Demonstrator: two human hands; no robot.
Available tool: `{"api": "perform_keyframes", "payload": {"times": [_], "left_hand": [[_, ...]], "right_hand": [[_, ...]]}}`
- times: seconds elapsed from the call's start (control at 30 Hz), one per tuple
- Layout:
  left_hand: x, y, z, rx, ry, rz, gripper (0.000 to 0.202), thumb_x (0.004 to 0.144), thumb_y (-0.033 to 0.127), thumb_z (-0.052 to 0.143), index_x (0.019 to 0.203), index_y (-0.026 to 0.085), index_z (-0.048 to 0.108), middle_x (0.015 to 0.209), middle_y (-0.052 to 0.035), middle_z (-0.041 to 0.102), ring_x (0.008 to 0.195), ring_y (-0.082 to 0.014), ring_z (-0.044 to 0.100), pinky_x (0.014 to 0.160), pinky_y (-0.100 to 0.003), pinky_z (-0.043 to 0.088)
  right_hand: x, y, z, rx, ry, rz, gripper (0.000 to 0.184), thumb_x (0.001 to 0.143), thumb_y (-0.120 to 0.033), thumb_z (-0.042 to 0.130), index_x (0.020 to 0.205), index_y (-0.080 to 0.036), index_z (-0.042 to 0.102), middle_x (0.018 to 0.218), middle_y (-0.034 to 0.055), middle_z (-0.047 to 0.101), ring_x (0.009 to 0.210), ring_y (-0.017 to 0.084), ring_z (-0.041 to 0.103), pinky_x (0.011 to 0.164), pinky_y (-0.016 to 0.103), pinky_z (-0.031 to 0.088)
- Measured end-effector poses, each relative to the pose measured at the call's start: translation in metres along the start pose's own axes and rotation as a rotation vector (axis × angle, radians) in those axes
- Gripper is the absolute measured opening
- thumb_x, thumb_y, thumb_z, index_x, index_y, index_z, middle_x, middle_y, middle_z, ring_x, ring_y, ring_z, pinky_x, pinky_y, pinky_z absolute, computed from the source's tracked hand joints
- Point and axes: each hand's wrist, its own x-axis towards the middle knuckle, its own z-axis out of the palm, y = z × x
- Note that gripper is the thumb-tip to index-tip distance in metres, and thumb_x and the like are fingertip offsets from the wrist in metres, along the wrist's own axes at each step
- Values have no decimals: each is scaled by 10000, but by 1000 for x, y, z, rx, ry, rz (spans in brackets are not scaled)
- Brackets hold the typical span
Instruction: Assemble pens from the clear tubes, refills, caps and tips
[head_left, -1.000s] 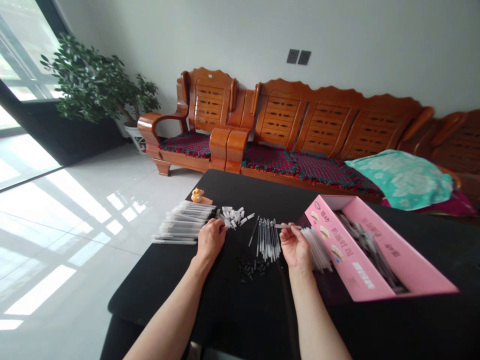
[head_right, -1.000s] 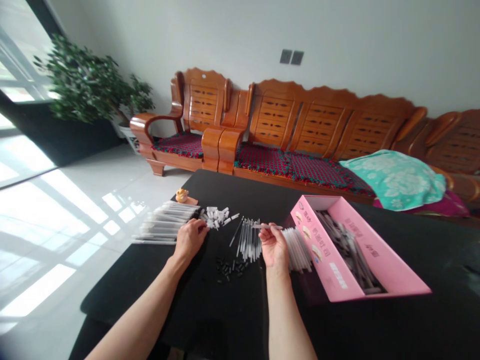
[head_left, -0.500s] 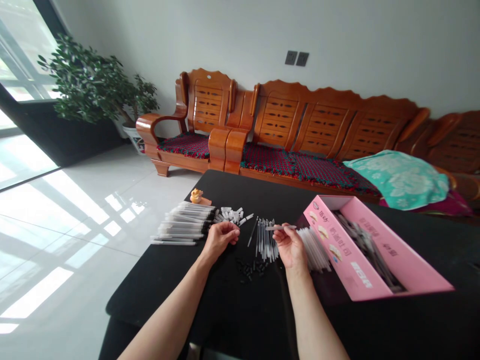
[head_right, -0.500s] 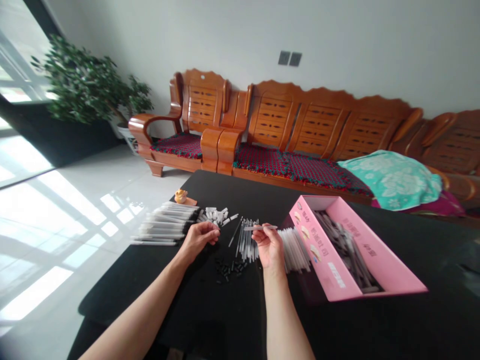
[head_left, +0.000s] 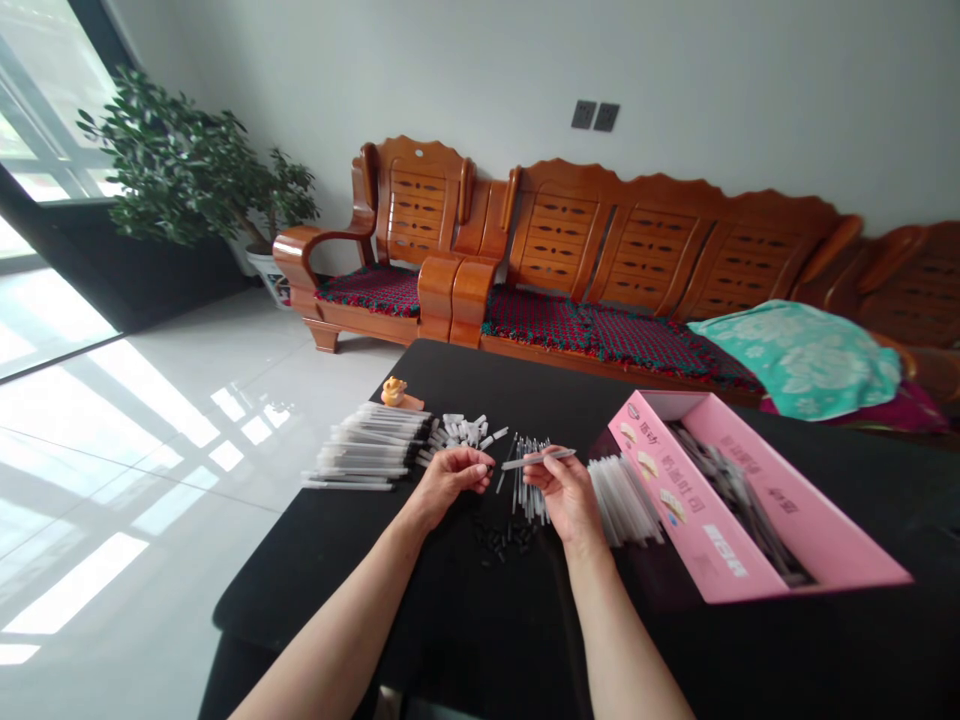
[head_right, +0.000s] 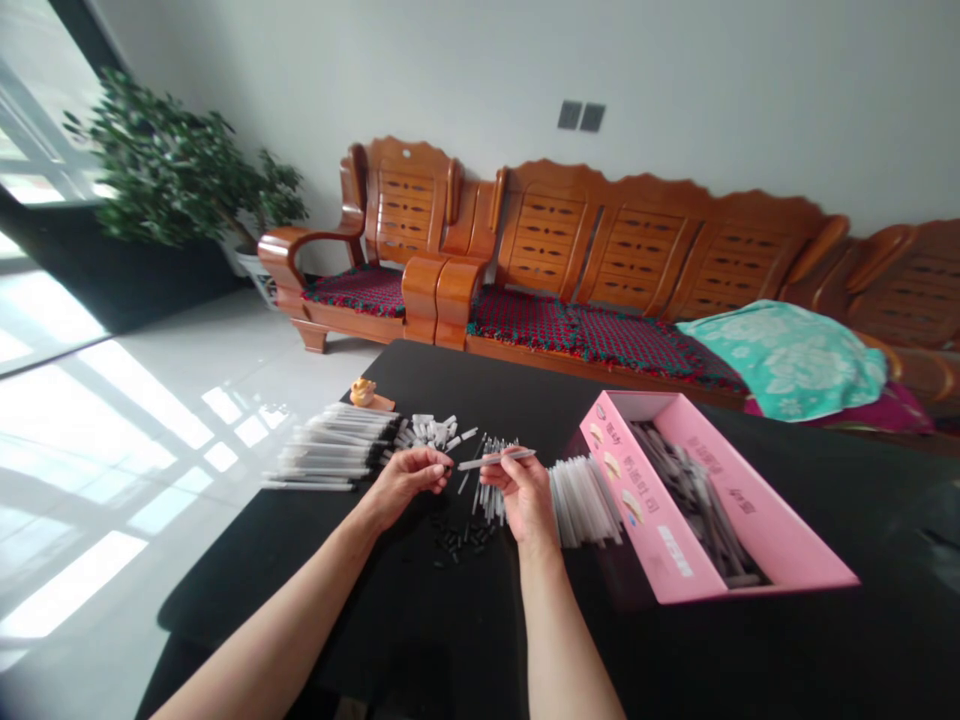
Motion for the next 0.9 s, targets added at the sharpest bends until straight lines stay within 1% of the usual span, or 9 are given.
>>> {"api": "perform_keyframes", "payload": {"times": [0.17, 0.4, 0.63, 0.9], "left_hand": [[1, -1, 2, 41, -11, -20, 354, 698, 396, 782, 875, 102, 693, 744, -48, 665, 623, -107, 592, 598, -220, 482], [0, -1, 2, 56, -30, -15, 337, 704, 389, 781, 849, 99, 687, 704, -40, 660, 597, -102, 587, 587, -216, 481], [1, 0, 3, 47, -7, -11, 337, 695, 388, 790, 824, 97, 678, 671, -34, 652, 571, -98, 584, 564, -209, 479], [2, -1, 4, 45, 28, -10, 341, 675, 380, 804, 797, 93, 666, 656, -33, 649, 572, -104, 592, 556, -210, 490]], "right_hand": [[-1, 1, 2, -34, -4, 6, 239, 712, -236, 780, 886, -160, 635, 824, 86, 765, 670, 210, 739, 607, 297, 614], [-2, 2, 5, -72, -10, 7, 226, 722, -236, 772, 881, -166, 628, 823, 82, 764, 666, 210, 739, 602, 297, 615], [-2, 3, 4, -97, -19, -7, 218, 733, -250, 758, 886, -175, 622, 825, 72, 763, 668, 206, 737, 602, 311, 617], [-3, 3, 5, -120, -24, -13, 210, 748, -251, 746, 886, -171, 609, 826, 81, 761, 672, 207, 737, 605, 302, 613]]}}
